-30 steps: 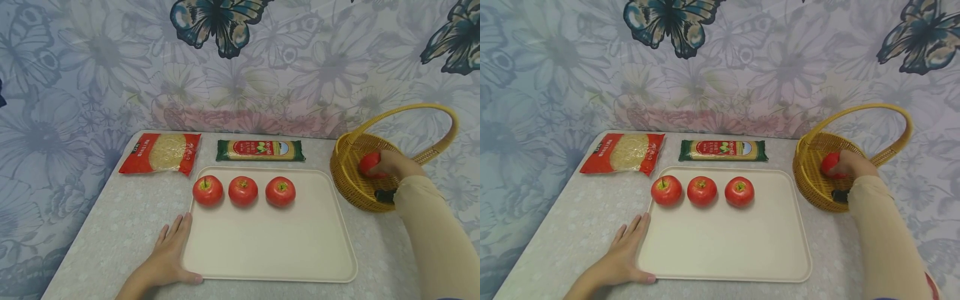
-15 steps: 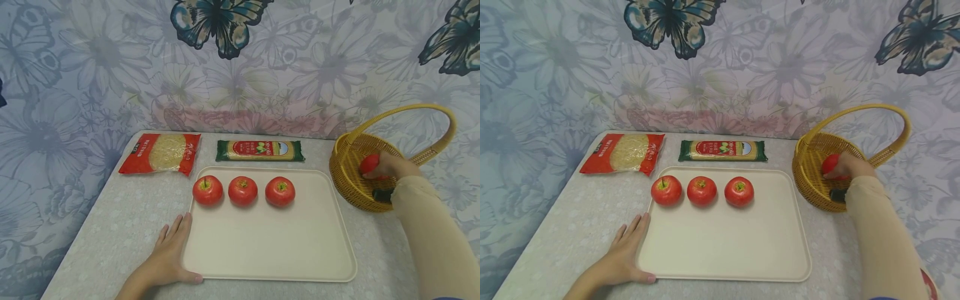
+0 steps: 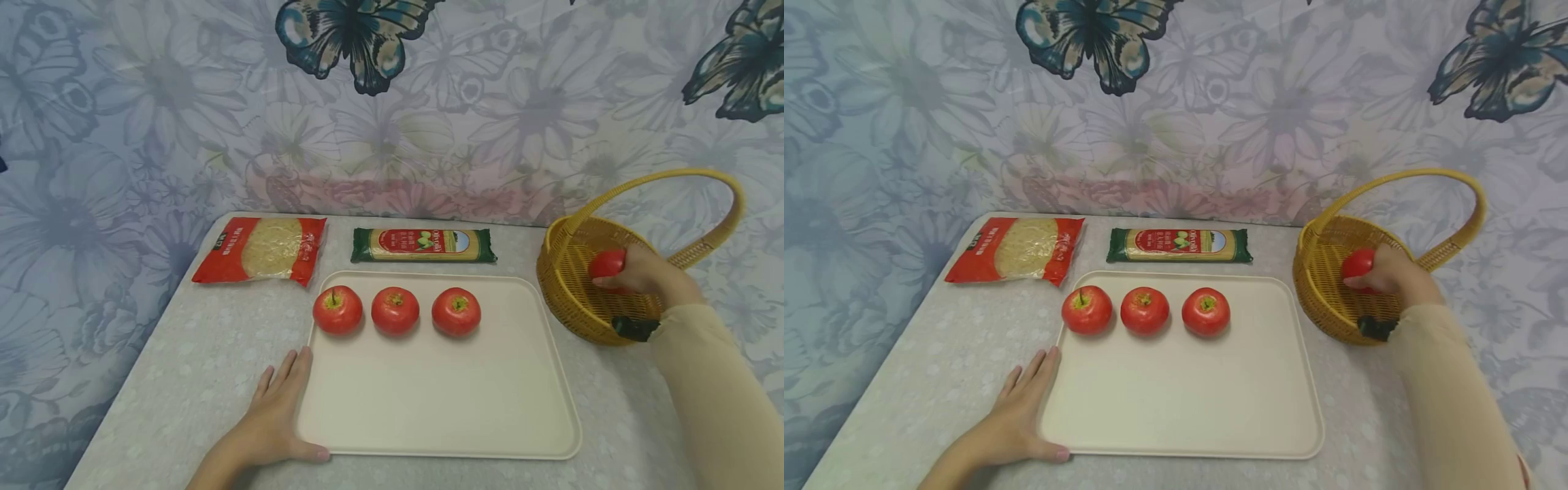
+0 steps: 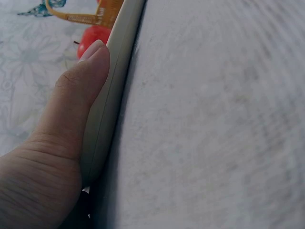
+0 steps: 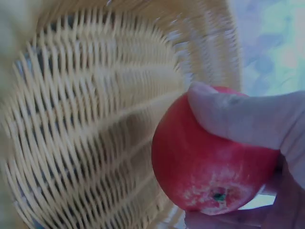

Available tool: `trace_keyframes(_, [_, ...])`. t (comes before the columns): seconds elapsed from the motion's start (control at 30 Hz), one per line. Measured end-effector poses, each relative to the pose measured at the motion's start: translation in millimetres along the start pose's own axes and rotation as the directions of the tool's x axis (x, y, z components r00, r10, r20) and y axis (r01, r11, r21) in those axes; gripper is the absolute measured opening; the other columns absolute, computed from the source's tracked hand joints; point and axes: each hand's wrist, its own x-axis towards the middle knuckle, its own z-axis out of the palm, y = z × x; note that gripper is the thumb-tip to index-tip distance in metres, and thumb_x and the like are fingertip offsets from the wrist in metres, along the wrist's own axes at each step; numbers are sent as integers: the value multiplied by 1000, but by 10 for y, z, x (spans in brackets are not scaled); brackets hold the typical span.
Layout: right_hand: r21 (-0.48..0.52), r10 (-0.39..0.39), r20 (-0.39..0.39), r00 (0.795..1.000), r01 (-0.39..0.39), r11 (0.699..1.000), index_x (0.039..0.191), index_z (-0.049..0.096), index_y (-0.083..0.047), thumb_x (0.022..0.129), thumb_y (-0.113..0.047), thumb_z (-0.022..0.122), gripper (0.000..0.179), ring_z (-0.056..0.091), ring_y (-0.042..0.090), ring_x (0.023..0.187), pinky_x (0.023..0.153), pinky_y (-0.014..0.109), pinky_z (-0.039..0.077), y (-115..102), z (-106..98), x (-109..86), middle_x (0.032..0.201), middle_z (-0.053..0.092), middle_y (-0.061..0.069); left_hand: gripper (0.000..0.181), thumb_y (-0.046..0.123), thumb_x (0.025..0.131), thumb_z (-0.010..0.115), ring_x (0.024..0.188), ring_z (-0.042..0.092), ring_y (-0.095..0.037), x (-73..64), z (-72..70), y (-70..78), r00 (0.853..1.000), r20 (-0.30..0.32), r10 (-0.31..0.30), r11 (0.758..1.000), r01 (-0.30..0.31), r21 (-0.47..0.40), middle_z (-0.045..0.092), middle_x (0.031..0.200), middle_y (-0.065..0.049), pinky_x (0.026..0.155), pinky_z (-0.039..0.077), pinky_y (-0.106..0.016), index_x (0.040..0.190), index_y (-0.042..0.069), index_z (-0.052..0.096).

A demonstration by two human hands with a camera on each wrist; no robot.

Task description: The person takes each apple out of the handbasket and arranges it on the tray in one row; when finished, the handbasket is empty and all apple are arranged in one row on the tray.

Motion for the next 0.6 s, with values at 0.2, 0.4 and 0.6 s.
trace_keyframes(0.2, [59,-40,-97,994,46,997,138,21,25,86,-47,74,104,50,60,112,87,67,49,-172,13,-249,128,41,44,158,84,43,79,154,4,-38,11,-10,4,1000,11,-11,1000,11,-3,12,167,-15,121,-5,-54,161,11,2])
trace_keyframes(0.4, [166,-89,-195,977,122,979,143,23,15,83,-45,78,102,51,54,111,79,60,55,-410,45,-636,132,43,37,158,83,43,79,154,4,-39,11,-18,9,1000,14,-15,1000,15,-6,13,167,-17,120,-4,-58,161,11,2])
trace_keyframes(0.6, [244,-117,-288,950,191,951,144,23,2,79,-37,84,97,50,50,112,75,54,57,-629,210,-934,134,41,31,158,82,43,80,154,4,-40,22,-34,24,1000,20,-17,1000,17,-4,14,166,-18,119,-2,-61,161,10,2])
